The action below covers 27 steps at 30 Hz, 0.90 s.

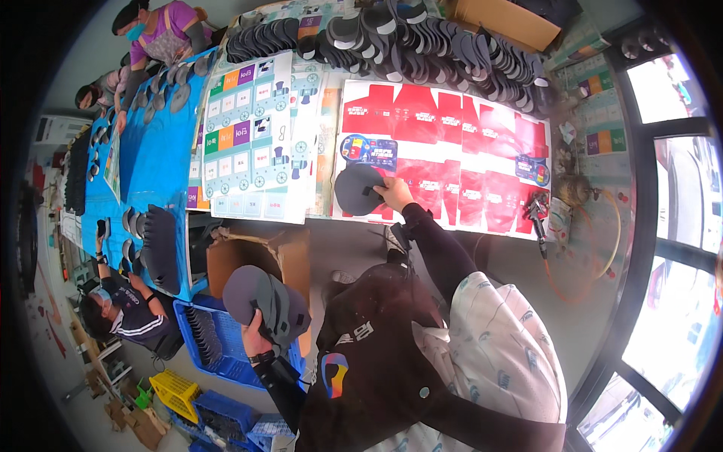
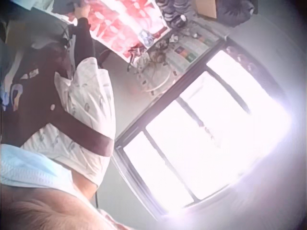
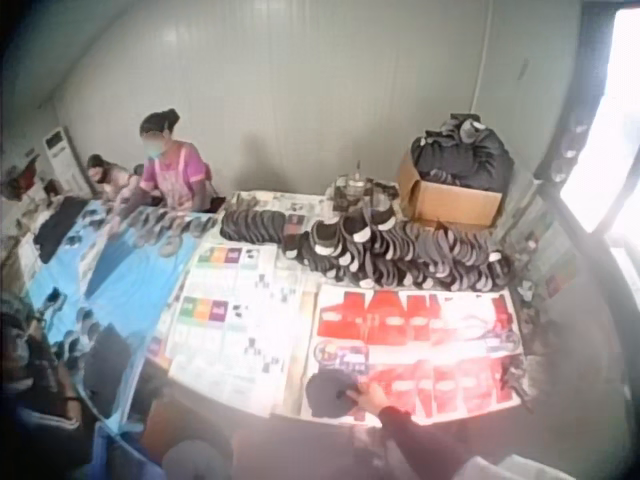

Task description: The recorder organizes and marks various gray shoe upper components on a manufacturing assembly line.

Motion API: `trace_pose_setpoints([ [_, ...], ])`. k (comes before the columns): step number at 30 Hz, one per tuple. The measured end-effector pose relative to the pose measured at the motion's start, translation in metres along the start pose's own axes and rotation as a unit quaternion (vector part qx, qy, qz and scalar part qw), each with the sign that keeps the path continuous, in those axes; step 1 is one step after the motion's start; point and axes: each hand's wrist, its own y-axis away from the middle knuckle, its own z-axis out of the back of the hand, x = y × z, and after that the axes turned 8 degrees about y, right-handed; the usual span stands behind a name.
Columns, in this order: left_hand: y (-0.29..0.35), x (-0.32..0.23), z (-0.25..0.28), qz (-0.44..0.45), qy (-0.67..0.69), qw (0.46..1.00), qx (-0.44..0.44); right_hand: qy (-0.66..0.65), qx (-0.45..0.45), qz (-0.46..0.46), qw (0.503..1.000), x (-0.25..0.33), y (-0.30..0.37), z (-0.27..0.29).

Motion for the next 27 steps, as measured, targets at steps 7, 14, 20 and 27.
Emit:
trace_pose_setpoints([
  [7,0.003,0.019,-0.042,-0.002,-0.001,1.000,-0.002,0.125,-0.006,0.014,0.992,0.006,-0.012,0.016],
  [14,0.002,0.031,-0.075,0.004,-0.025,0.999,-0.021,0.111,0.010,0.020,0.994,0.006,-0.020,0.005],
  [20,-0.055,0.043,-0.130,0.139,-0.107,0.968,0.181,-0.073,0.084,0.067,0.992,0.066,0.064,0.015],
  [27,-0.090,0.072,-0.152,0.229,-0.200,0.904,0.299,0.210,0.069,0.143,0.965,0.126,0.157,0.005],
])
